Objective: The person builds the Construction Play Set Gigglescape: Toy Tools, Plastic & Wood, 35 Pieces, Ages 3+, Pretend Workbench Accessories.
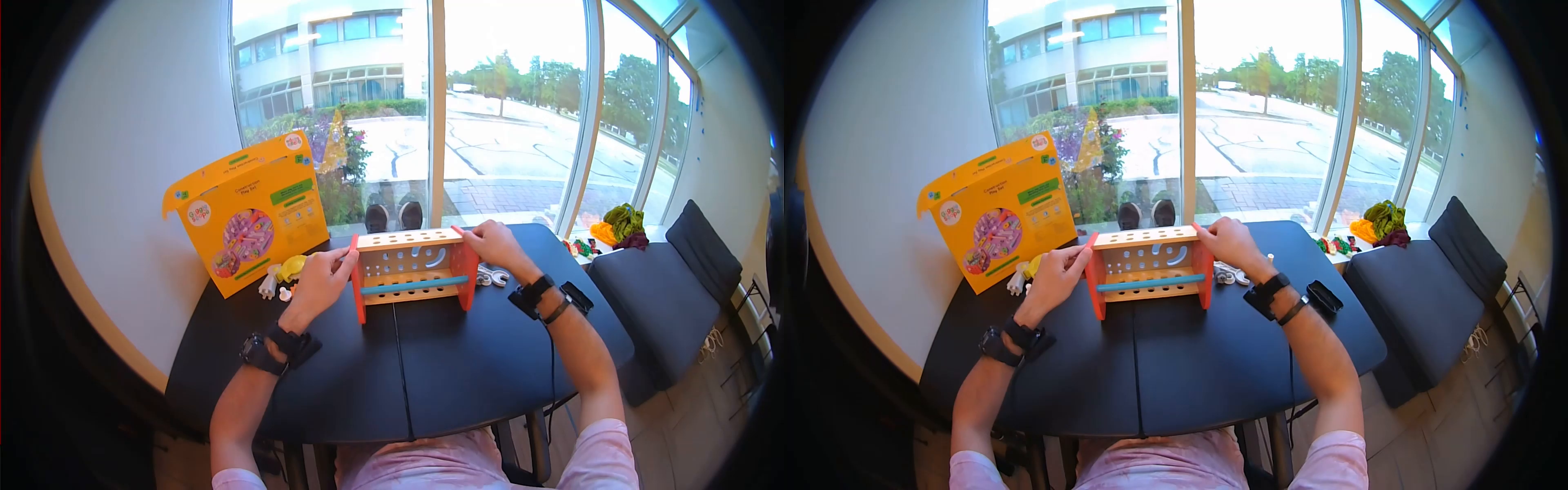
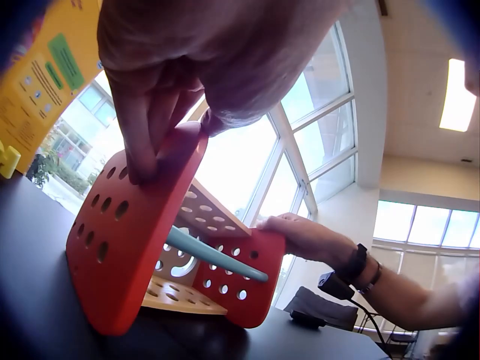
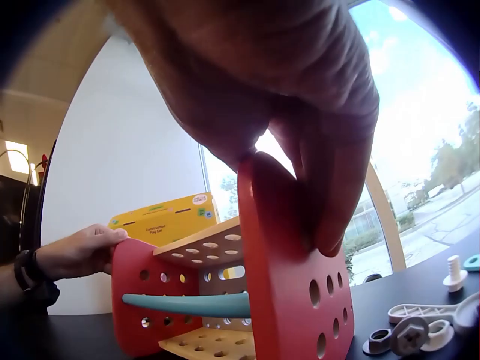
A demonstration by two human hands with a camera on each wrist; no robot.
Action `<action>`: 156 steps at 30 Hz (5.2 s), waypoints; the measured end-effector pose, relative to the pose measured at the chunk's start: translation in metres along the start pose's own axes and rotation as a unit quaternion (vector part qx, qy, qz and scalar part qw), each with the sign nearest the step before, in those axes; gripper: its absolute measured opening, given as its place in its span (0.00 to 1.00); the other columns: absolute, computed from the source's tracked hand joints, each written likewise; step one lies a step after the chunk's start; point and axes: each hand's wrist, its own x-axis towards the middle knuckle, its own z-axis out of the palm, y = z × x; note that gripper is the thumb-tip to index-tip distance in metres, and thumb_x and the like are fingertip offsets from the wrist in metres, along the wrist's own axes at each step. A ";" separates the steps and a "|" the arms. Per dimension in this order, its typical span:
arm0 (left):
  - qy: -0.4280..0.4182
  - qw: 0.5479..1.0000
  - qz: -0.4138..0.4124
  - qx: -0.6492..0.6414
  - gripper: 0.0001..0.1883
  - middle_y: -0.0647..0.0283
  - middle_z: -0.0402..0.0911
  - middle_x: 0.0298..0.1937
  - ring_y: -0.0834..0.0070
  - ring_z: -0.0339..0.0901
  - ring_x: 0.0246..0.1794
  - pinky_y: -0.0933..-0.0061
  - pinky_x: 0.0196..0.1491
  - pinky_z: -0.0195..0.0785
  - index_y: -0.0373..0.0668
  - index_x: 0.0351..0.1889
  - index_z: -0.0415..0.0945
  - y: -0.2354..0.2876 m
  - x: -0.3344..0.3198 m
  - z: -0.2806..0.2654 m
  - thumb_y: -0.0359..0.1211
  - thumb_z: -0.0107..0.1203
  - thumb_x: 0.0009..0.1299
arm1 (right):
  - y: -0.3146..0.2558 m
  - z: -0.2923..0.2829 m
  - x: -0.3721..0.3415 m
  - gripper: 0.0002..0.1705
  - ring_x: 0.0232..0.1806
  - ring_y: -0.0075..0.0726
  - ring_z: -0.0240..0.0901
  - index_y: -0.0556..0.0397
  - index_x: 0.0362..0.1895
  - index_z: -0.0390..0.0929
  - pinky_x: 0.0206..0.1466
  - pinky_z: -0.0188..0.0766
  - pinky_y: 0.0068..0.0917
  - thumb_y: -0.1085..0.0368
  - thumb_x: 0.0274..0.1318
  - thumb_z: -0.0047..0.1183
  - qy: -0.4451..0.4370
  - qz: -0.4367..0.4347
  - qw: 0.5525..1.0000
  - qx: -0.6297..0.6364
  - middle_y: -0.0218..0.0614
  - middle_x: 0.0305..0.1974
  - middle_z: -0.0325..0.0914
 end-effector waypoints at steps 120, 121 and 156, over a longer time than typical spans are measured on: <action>-0.215 0.861 -0.178 -0.425 0.20 0.53 0.92 0.58 0.71 0.91 0.56 0.70 0.66 0.84 0.28 0.65 0.85 0.073 -0.052 -0.035 0.38 0.59 0.88 | -0.100 0.013 -0.115 0.22 0.51 0.43 0.87 0.47 0.61 0.93 0.55 0.83 0.37 0.69 0.63 0.75 -0.007 -0.309 0.940 0.146 0.37 0.49 0.89; -0.220 0.856 -0.176 -0.433 0.20 0.53 0.91 0.59 0.71 0.91 0.57 0.70 0.67 0.83 0.28 0.66 0.84 0.072 -0.052 -0.035 0.37 0.59 0.88 | -0.102 0.011 -0.118 0.22 0.51 0.43 0.87 0.47 0.63 0.93 0.56 0.84 0.37 0.69 0.64 0.75 -0.014 -0.301 0.943 0.144 0.38 0.50 0.89; -0.043 0.932 -0.218 -0.286 0.18 0.63 0.89 0.37 0.79 0.88 0.33 0.78 0.39 0.84 0.37 0.47 0.87 0.014 -0.040 -0.045 0.45 0.64 0.85 | -0.079 0.094 -0.149 0.27 0.65 0.43 0.85 0.56 0.75 0.67 0.70 0.87 0.43 0.59 0.83 0.59 -0.372 0.171 0.696 0.590 0.50 0.66 0.81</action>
